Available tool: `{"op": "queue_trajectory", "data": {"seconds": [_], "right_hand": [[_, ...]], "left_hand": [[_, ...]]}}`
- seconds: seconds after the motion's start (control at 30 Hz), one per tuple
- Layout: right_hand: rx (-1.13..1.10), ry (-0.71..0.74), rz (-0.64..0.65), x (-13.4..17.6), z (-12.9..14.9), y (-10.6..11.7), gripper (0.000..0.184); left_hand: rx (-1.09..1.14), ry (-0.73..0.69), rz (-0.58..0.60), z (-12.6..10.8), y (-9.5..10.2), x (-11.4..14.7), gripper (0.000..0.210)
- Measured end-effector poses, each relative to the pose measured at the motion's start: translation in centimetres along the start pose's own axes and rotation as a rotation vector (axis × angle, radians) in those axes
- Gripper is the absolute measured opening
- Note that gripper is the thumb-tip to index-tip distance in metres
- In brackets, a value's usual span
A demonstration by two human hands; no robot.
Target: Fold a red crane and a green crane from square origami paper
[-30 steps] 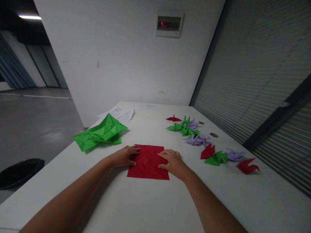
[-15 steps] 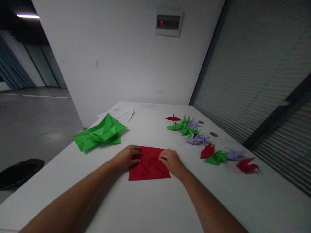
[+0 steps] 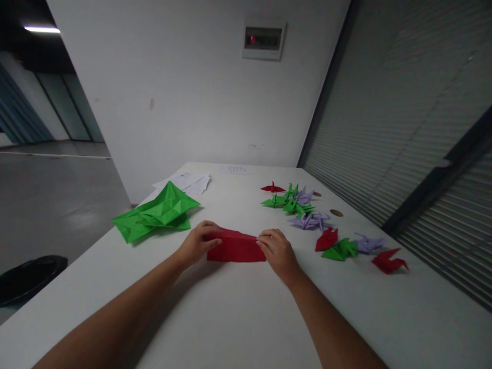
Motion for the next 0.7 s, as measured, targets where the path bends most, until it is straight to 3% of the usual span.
{"op": "queue_trajectory", "data": {"seconds": [0.17, 0.37, 0.7], "right_hand": [[-0.058, -0.006, -0.027, 0.0, 0.4, 0.0, 0.012], [-0.118, 0.002, -0.025, -0.2, 1.1, 0.2, 0.014], [-0.233, -0.055, -0.049, -0.2, 1.9, 0.2, 0.014]], "left_hand": [[0.209, 0.003, 0.023, -0.7, -0.5, 0.5, 0.008], [0.245, -0.034, -0.015, -1.9, -0.4, 0.7, 0.004], [0.447, 0.138, -0.062, -2.4, -0.6, 1.1, 0.009]]}}
Point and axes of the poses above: each hand's wrist, its own x-axis away from the middle knuckle, its own y-axis out of the back of the hand, z = x × y, the point moved 2 cm from there along -x, towards the middle knuckle, and after that the axes turned 13 degrees about -z, right-handed, at the moved point
